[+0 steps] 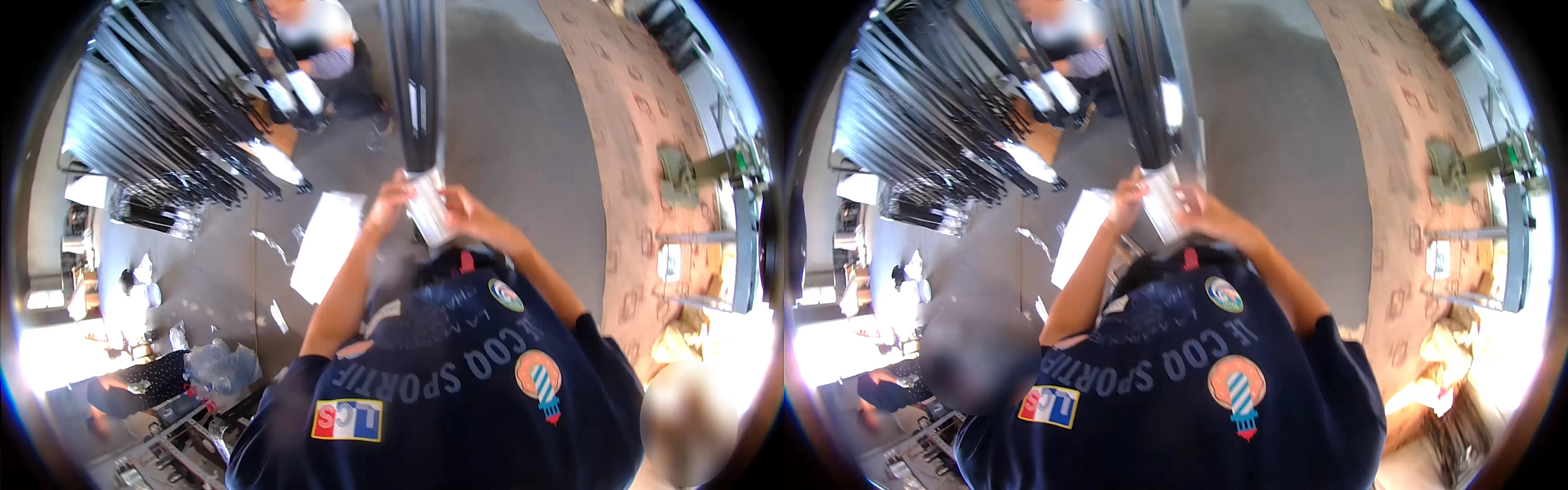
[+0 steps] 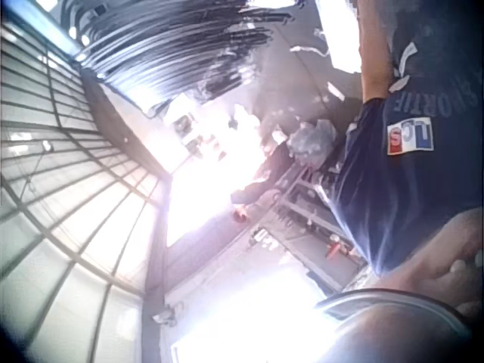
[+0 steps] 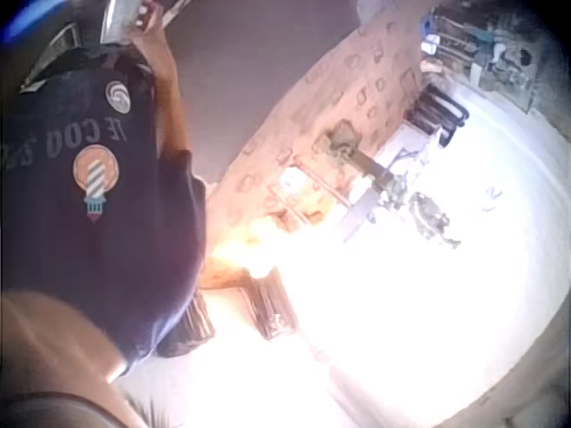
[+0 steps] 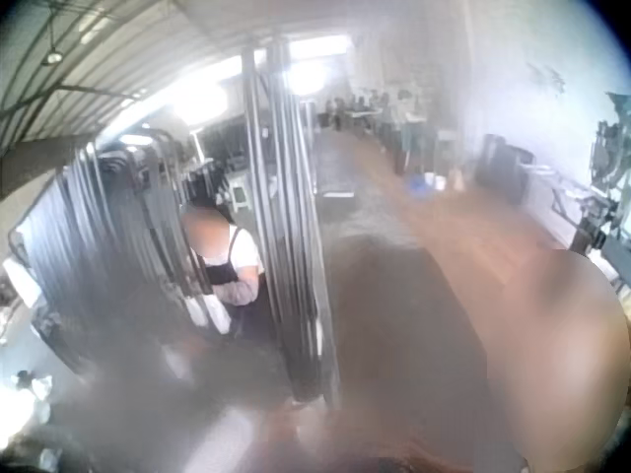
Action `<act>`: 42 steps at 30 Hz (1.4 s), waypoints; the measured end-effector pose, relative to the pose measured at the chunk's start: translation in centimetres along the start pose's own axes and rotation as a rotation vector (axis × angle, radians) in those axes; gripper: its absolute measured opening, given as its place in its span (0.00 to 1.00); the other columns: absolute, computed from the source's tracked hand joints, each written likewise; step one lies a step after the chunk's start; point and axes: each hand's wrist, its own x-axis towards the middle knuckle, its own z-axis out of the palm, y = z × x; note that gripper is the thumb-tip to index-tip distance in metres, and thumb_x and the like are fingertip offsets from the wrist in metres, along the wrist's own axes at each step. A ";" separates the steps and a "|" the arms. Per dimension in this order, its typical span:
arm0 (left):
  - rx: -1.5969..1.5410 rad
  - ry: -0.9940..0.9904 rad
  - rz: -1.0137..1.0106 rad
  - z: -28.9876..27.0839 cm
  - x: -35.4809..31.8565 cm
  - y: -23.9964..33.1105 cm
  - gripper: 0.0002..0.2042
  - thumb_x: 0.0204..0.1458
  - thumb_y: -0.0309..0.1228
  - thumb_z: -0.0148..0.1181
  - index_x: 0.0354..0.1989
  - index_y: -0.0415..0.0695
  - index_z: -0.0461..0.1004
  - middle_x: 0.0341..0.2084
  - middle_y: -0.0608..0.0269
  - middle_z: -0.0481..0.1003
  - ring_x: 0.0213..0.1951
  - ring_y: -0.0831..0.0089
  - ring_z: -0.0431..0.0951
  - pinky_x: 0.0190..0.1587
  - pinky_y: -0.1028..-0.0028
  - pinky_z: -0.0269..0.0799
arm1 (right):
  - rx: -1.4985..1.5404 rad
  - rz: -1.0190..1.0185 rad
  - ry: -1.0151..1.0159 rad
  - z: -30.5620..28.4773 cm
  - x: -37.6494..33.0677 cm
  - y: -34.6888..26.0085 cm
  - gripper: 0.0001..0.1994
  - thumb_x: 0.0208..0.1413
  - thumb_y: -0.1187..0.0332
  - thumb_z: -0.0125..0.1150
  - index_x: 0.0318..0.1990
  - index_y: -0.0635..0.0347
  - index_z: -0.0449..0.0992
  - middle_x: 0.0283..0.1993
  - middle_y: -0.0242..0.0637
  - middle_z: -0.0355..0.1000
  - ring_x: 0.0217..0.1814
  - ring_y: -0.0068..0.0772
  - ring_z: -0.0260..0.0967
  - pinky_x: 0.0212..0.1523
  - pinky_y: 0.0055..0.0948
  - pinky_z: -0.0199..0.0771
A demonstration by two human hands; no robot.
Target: The person wraps the ends of black metal rods using foam padding and plastic film to secure them for shipping or further processing.
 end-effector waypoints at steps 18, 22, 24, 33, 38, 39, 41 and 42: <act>-0.145 0.043 0.159 2.6 -1.5 1.7 0.23 0.42 0.19 0.50 0.51 0.42 0.60 0.45 0.64 0.64 0.50 0.72 0.62 0.53 0.72 0.55 | 0.185 0.291 -0.123 -0.5 1.2 -3.0 0.37 0.31 0.67 0.63 0.55 0.63 0.56 0.48 0.38 0.62 0.52 0.29 0.59 0.53 0.25 0.56; 0.050 -0.036 0.121 2.0 -1.0 -0.1 0.21 0.44 0.18 0.49 0.50 0.42 0.62 0.40 0.66 0.67 0.46 0.78 0.63 0.51 0.77 0.56 | 0.101 0.417 -0.345 -2.2 2.1 -5.3 0.39 0.29 0.68 0.62 0.56 0.64 0.56 0.50 0.37 0.62 0.54 0.29 0.58 0.56 0.24 0.53; 0.118 0.053 0.188 1.8 -1.3 -1.3 0.19 0.45 0.23 0.52 0.48 0.41 0.62 0.39 0.65 0.68 0.44 0.78 0.64 0.49 0.77 0.58 | -0.018 0.394 -0.468 -0.9 3.4 -7.5 0.39 0.29 0.67 0.63 0.56 0.64 0.57 0.50 0.36 0.61 0.55 0.28 0.57 0.57 0.23 0.51; 0.054 0.376 0.152 2.6 -1.8 -1.8 0.22 0.43 0.24 0.60 0.49 0.37 0.64 0.48 0.56 0.66 0.51 0.70 0.63 0.53 0.68 0.59 | 0.250 0.255 -0.490 15.4 18.7 -6.2 0.20 0.53 0.63 0.51 0.52 0.63 0.63 0.41 0.39 0.68 0.40 0.33 0.68 0.37 0.35 0.70; 0.265 0.443 0.171 1.8 -2.8 -3.3 0.20 0.46 0.26 0.57 0.50 0.38 0.64 0.46 0.56 0.68 0.48 0.69 0.66 0.50 0.69 0.64 | 0.307 0.376 -0.561 12.5 15.1 -6.8 0.24 0.50 0.63 0.51 0.53 0.65 0.61 0.49 0.44 0.65 0.49 0.38 0.65 0.47 0.42 0.69; 0.379 0.504 0.124 0.8 -2.8 -5.0 0.20 0.46 0.27 0.56 0.49 0.38 0.64 0.45 0.56 0.68 0.48 0.69 0.67 0.49 0.69 0.65 | 0.397 0.464 -0.517 11.1 12.8 -7.2 0.22 0.50 0.65 0.52 0.53 0.61 0.64 0.47 0.41 0.67 0.46 0.34 0.66 0.40 0.35 0.72; 0.579 0.446 0.182 -0.5 -2.3 -6.2 0.20 0.46 0.31 0.56 0.48 0.40 0.63 0.43 0.58 0.67 0.47 0.69 0.66 0.51 0.70 0.62 | 0.393 0.371 -0.513 6.4 10.3 -4.7 0.24 0.46 0.68 0.54 0.53 0.64 0.61 0.47 0.45 0.66 0.46 0.44 0.66 0.40 0.43 0.72; 0.467 0.397 0.235 0.9 -2.1 -3.9 0.20 0.45 0.32 0.58 0.47 0.41 0.62 0.42 0.60 0.66 0.46 0.71 0.66 0.51 0.71 0.62 | 0.391 0.355 -0.463 5.0 8.3 -5.4 0.26 0.46 0.66 0.52 0.55 0.63 0.58 0.44 0.44 0.66 0.44 0.43 0.67 0.38 0.40 0.73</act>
